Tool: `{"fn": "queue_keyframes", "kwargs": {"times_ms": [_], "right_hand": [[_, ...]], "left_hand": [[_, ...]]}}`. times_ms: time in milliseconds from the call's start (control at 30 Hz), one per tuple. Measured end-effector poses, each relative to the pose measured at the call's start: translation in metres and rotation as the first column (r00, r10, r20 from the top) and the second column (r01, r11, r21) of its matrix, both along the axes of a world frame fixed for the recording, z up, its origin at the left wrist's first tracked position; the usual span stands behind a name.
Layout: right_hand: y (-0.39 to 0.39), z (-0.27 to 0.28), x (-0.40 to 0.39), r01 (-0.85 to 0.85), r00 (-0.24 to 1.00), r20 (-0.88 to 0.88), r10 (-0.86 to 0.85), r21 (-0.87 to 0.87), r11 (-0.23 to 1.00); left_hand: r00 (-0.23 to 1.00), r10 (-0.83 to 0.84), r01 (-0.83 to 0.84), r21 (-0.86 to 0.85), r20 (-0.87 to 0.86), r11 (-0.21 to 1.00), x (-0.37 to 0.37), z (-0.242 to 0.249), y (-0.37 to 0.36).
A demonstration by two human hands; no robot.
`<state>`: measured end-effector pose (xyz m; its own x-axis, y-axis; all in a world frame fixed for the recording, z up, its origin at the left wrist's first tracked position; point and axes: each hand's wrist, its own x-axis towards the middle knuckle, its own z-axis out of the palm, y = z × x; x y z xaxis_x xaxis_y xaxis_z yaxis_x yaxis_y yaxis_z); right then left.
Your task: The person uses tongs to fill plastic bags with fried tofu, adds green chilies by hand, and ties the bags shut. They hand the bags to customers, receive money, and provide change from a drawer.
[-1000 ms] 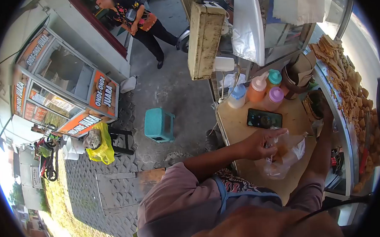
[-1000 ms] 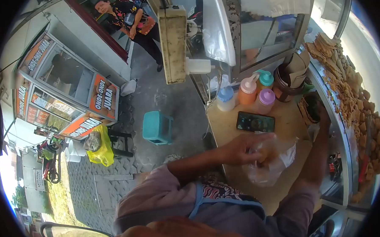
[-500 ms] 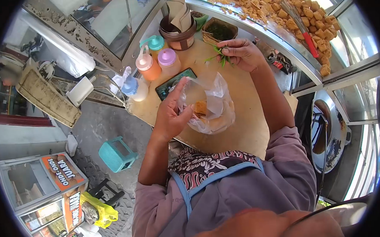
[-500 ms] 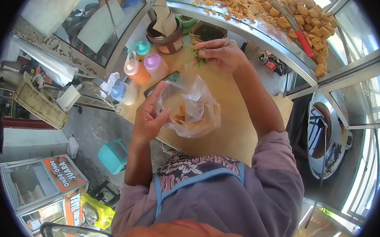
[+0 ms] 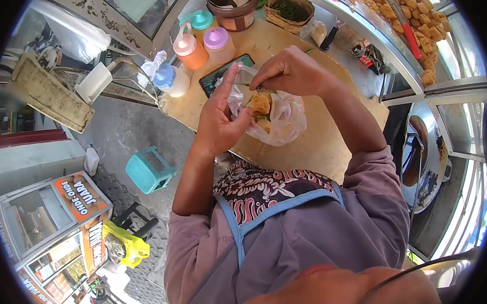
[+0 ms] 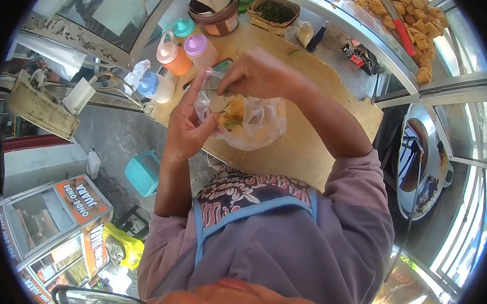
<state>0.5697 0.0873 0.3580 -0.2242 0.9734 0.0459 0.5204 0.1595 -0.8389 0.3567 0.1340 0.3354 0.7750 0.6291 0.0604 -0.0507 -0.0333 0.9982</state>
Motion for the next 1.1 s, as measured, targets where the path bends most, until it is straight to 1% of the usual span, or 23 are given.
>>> {"fn": "queue_keyframes", "kwargs": {"times_ms": [67, 167, 200, 233, 267, 300, 333, 433, 467, 533, 567, 633, 667, 700, 733, 767, 833, 867, 933, 967, 1033, 1067, 1100], "right_hand": [[0.000, 0.004, 0.012, 0.070, 0.997, -0.035, -0.073, -0.063, 0.996], [0.012, -0.001, 0.050, 0.119, 0.937, -0.338, -0.085, 0.081, 0.990], [0.021, -0.005, 0.062, 0.270, 0.938, -0.260, -0.229, 0.133, 0.954], [0.033, -0.013, 0.075, 0.406, 0.909, -0.188, -0.371, 0.197, 0.893], [0.045, -0.023, 0.088, 0.524, 0.851, -0.127, -0.509, 0.268, 0.809], [0.058, -0.036, 0.103, 0.518, 0.771, 0.153, -0.618, 0.415, 0.748], [0.071, -0.052, 0.117, 0.458, 0.594, 0.393, -0.702, 0.553, 0.696], [0.101, -0.111, 0.152, 0.397, 0.398, 0.621, -0.675, 0.546, 0.737], [0.106, -0.122, 0.160, 0.455, 0.379, 0.629, -0.679, 0.512, 0.728], [0.113, -0.124, 0.160, 0.562, 0.342, 0.645, -0.684, 0.443, 0.699], [0.114, -0.127, 0.158, 0.536, 0.380, 0.622, -0.684, 0.455, 0.711], [0.099, -0.093, 0.125, 0.487, 0.446, 0.576, -0.685, 0.486, 0.726], [0.087, -0.074, 0.107, 0.374, 0.660, 0.394, -0.640, 0.567, 0.734], [0.072, -0.053, 0.087, 0.270, 0.832, 0.208, -0.514, 0.658, 0.703], [0.049, -0.024, 0.064, 0.148, 0.930, 0.245, -0.275, 0.438, 0.887], [0.025, 0.001, 0.040, -0.015, 0.977, 0.212, -0.026, 0.190, 0.982], [-0.004, 0.018, 0.000, -0.235, 0.890, 0.435, 0.133, 0.190, 0.953], [-0.010, 0.019, -0.006, -0.189, 0.810, 0.574, 0.119, 0.064, 0.980], [-0.021, 0.019, -0.011, -0.021, 0.590, 0.795, 0.140, -0.159, 0.987], [-0.027, 0.023, -0.008, -0.004, 0.578, 0.798, 0.172, -0.207, 0.978], [-0.037, 0.037, 0.007, 0.019, 0.547, 0.802, 0.240, -0.298, 0.954], [-0.048, 0.043, 0.013, -0.102, 0.656, 0.708, 0.263, -0.262, 0.960], [-0.062, 0.047, 0.016, -0.221, 0.745, 0.596, 0.301, -0.206, 0.953]], "left_hand": [[0.999, -0.011, 0.010, -0.033, -0.031, 0.999, -0.002, 0.002, 0.000], [1.000, 0.006, -0.006, -0.039, -0.010, 0.999, -0.003, 0.004, -0.002], [1.000, 0.003, -0.003, -0.048, -0.012, 0.999, -0.004, 0.004, -0.003], [1.000, 0.001, -0.002, -0.057, -0.014, 0.998, -0.004, 0.004, -0.003], [1.000, -0.001, -0.001, -0.067, -0.017, 0.998, -0.005, 0.003, -0.004], [0.999, -0.008, 0.009, 0.003, -0.047, 1.000, -0.006, 0.003, -0.004], [0.997, -0.015, 0.020, 0.071, -0.080, 0.997, -0.008, 0.002, -0.003], [0.990, -0.028, 0.054, 0.190, -0.135, 0.980, -0.009, 0.004, -0.006], [0.989, -0.022, 0.052, 0.207, -0.148, 0.977, -0.010, 0.005, -0.006], [0.985, 0.003, 0.038, 0.232, -0.174, 0.972, -0.013, 0.004, -0.005], [0.981, 0.011, 0.031, 0.216, -0.192, 0.976, -0.014, 0.006, -0.004], [0.974, 0.014, 0.022, 0.159, -0.224, 0.987, -0.015, 0.015, -0.002], [0.971, 0.007, 0.021, 0.116, -0.238, 0.993, -0.014, 0.018, -0.001], [0.964, 0.008, 0.036, 0.163, -0.264, 0.986, -0.015, 0.017, 0.001], [0.957, 0.012, 0.051, 0.209, -0.291, 0.977, -0.014, 0.015, 0.005], [0.947, 0.016, 0.070, 0.253, -0.320, 0.965, -0.013, 0.013, 0.009], [0.949, -0.054, 0.165, 0.342, -0.310, 0.925, -0.007, 0.016, 0.018], [0.947, -0.096, 0.217, 0.389, -0.308, 0.895, -0.003, 0.017, 0.023], [0.964, -0.039, 0.215, 0.681, -0.265, 0.700, 0.007, 0.014, 0.034], [0.973, -0.017, 0.199, 0.800, -0.230, 0.567, 0.011, 0.015, 0.037], [0.972, 0.066, 0.140, 0.785, -0.224, 0.603, 0.016, 0.034, 0.040], [0.969, 0.115, 0.101, 0.775, -0.219, 0.624, 0.017, 0.044, 0.041], [0.960, 0.190, 0.074, 0.839, -0.207, 0.539, 0.020, 0.049, 0.044]]}}
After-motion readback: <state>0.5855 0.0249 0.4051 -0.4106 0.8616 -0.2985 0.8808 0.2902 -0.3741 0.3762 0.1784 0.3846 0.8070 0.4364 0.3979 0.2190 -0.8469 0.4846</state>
